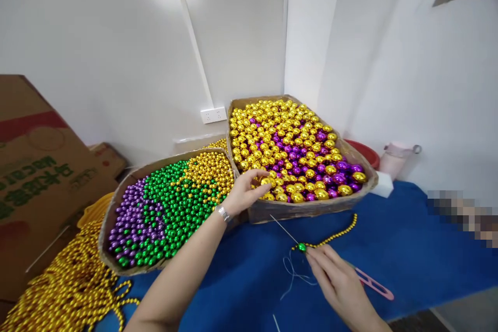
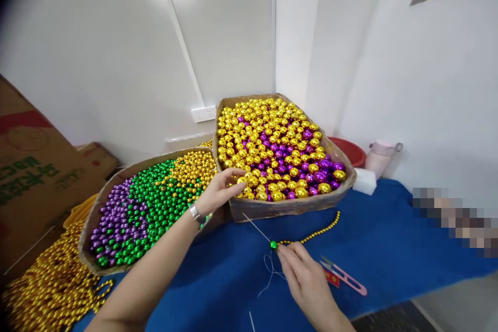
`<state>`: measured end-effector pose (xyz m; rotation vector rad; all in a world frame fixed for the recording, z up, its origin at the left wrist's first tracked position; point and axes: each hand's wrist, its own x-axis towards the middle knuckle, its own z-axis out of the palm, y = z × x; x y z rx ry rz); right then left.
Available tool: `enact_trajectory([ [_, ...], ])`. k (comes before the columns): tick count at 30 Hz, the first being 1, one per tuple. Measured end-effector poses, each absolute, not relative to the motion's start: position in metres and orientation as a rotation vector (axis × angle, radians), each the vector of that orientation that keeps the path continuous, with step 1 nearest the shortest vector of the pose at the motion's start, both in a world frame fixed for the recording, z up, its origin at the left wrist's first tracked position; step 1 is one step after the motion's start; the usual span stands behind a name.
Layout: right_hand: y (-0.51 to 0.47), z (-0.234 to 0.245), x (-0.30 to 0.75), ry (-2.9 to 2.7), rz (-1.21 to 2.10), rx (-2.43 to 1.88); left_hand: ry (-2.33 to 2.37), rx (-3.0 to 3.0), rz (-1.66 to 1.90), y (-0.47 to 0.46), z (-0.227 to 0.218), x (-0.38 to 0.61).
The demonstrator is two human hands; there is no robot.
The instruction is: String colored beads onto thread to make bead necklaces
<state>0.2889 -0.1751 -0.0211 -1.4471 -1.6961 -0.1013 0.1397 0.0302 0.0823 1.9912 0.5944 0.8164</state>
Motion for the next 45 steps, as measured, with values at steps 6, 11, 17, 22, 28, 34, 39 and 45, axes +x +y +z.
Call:
enact_trajectory([
  [6, -0.171, -0.016, 0.274, -1.717, -0.087, -1.400, 0.540, 1.089, 0.959, -0.023, 0.053, 0.099],
  [11, -0.167, -0.021, 0.263, -1.775, -0.077, -1.374, 0.574, 0.990, 1.032, -0.033, 0.040, 0.086],
  [17, -0.164, -0.028, 0.257, -1.836, -0.101, -1.410, 0.563, 1.113, 1.108, -0.041, 0.030, 0.079],
  [22, -0.162, -0.034, 0.248, -1.861, -0.098, -1.408, 0.590, 1.079, 1.192, -0.051, 0.025, 0.072],
  [28, -0.160, -0.039, 0.240, -1.871, -0.075, -1.395, 0.614, 0.974, 1.225, -0.057, 0.019, 0.066],
  [34, -0.161, -0.033, 0.231, -1.826, 0.036, -1.346, 0.596, 0.995, 1.226, -0.067, 0.008, 0.071],
  [39, -0.162, -0.033, 0.230, -1.803, 0.079, -1.334, 0.597, 0.970, 1.212, -0.068, 0.003, 0.070],
  [45, -0.160, -0.038, 0.232, -1.822, -0.020, -1.332, 0.551, 1.108, 1.182, -0.077, -0.005, 0.072],
])
